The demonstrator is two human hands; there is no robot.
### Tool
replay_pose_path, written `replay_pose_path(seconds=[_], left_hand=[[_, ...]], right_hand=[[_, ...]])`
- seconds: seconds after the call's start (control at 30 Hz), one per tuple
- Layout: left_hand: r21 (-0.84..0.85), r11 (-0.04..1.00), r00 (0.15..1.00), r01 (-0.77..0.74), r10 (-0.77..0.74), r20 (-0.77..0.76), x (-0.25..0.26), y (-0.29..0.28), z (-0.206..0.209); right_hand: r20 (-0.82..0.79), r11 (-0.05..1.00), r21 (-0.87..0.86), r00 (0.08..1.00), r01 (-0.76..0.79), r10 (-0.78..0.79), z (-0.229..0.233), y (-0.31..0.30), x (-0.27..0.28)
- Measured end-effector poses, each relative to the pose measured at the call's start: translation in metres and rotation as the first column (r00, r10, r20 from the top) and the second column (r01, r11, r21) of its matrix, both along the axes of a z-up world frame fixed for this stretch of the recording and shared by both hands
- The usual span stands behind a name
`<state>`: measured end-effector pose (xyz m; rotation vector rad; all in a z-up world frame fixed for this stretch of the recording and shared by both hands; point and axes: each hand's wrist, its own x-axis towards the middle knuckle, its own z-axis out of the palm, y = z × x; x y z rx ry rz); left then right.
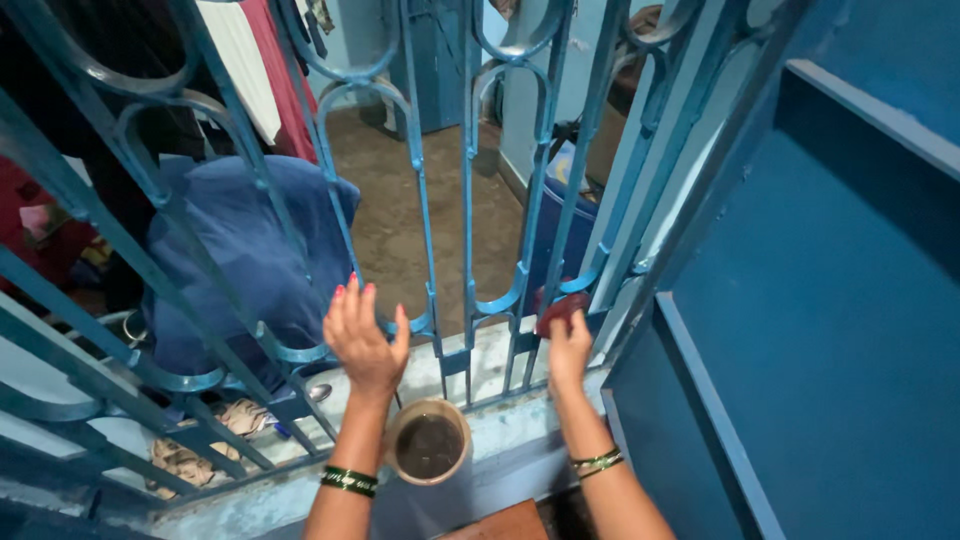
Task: The person wipes a metal grill with a cloth, dips the cloth into a cup of liquid, and wipes the grill with the cloth.
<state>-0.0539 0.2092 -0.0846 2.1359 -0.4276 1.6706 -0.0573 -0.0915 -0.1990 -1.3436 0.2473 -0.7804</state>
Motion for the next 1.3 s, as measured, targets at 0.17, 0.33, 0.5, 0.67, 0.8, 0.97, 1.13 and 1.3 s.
replay_pose_path(seconds=[0.17, 0.33, 0.5, 0.67, 0.8, 0.97, 1.13, 1.3], left_hand=[[-0.085, 0.996, 0.998, 0.001, -0.006, -0.066, 0.011, -0.022, -0.014], [-0.139, 0.978, 0.984, 0.154, -0.165, -0.074, 0.015, -0.02, -0.021], [-0.172, 0.98, 0.984, 0.101, -0.124, -0.128, 0.006, -0.025, -0.011], [-0.645, 0.628, 0.878, 0.436, -0.454, 0.151, -0.042, -0.088, -0.043], [-0.777, 0.515, 0.527, 0.362, -0.8, -0.285, -0.099, -0.167, -0.077], [-0.995, -0.102, 0.018, 0.011, -0.995, 0.102, -0.05, -0.229, -0.091], [-0.902, -0.375, -0.229, -0.214, -0.878, 0.42, -0.02, -0.261, -0.114], [-0.835, -0.459, -0.033, -0.304, -0.87, 0.491, -0.004, -0.29, -0.133]], right_hand=[[0.019, 0.742, -0.65, 0.979, 0.165, -0.202, 0.001, -0.003, -0.027], [0.231, 0.914, 0.283, 0.946, -0.291, 0.23, 0.018, -0.017, -0.012], [-0.008, 0.98, -0.193, 0.999, -0.054, 0.053, 0.013, 0.0, -0.023], [-0.027, 0.962, -0.273, 0.999, 0.029, -0.038, -0.006, -0.027, -0.034], [-0.01, 0.969, -0.241, 0.998, -0.056, 0.055, -0.018, -0.034, -0.034], [0.004, 0.944, 0.074, 0.947, -0.32, 0.321, 0.004, -0.042, -0.053], [-0.382, 0.775, -0.625, 0.901, -0.089, -0.204, 0.086, -0.056, -0.076], [0.185, 0.541, -0.708, 0.859, 0.453, -0.478, 0.196, -0.053, -0.073]])
